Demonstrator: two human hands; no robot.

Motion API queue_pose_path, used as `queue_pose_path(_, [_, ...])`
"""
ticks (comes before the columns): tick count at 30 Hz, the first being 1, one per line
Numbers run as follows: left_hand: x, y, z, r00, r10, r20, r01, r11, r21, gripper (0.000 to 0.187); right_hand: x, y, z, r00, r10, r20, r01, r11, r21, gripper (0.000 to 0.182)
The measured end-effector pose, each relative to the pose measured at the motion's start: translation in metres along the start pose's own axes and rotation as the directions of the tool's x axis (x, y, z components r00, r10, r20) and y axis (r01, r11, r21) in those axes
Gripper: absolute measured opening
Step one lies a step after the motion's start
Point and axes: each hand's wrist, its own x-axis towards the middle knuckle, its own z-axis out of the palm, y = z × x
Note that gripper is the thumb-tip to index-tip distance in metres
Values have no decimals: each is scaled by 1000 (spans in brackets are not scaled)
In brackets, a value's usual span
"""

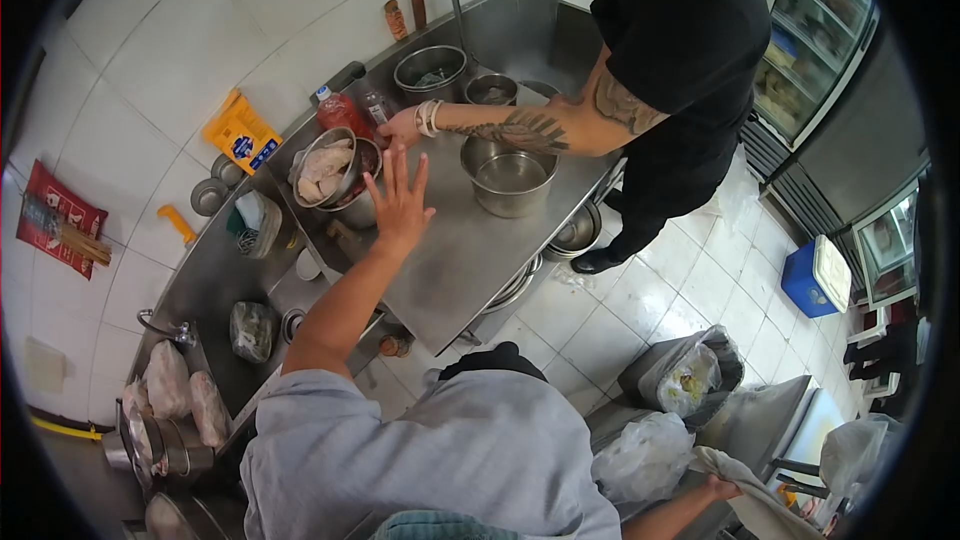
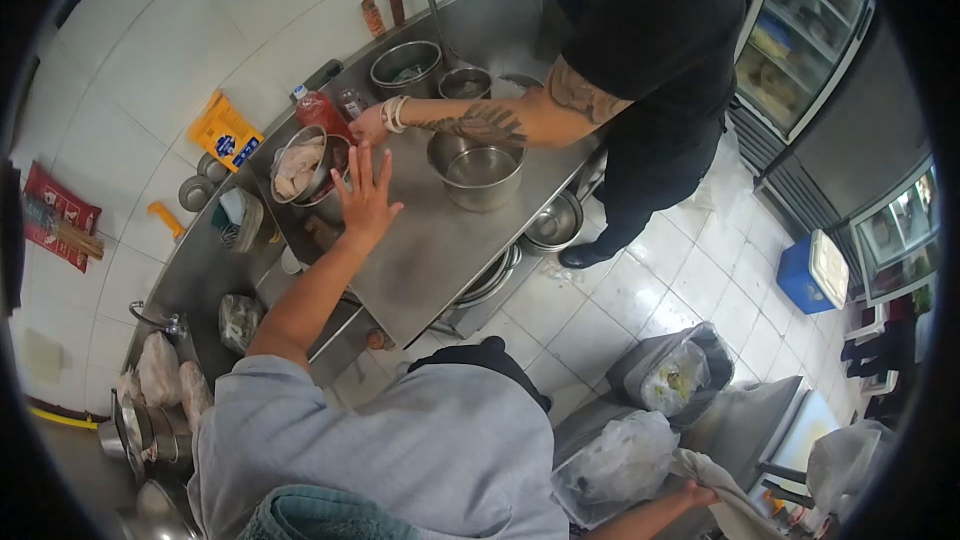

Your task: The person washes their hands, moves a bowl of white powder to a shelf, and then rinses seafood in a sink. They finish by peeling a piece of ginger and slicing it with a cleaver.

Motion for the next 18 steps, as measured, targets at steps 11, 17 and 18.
queue_pose_path(11, [-14, 7, 9, 986, 97, -135, -122, 975, -188, 100, -41, 3, 13, 983, -15, 183, 18, 1000, -18, 54])
queue_pose_path(17, [-12, 9, -3, 980, 23, -200, -64, 978, -200, 98, -47, -2, 21, 985, -23, 169, 29, 999, -35, 54])
queue_pose_path(18, [-13, 9, -2, 981, 21, -191, -60, 977, -205, 98, -48, -1, 22, 986, -24, 168, 30, 999, -36, 54])
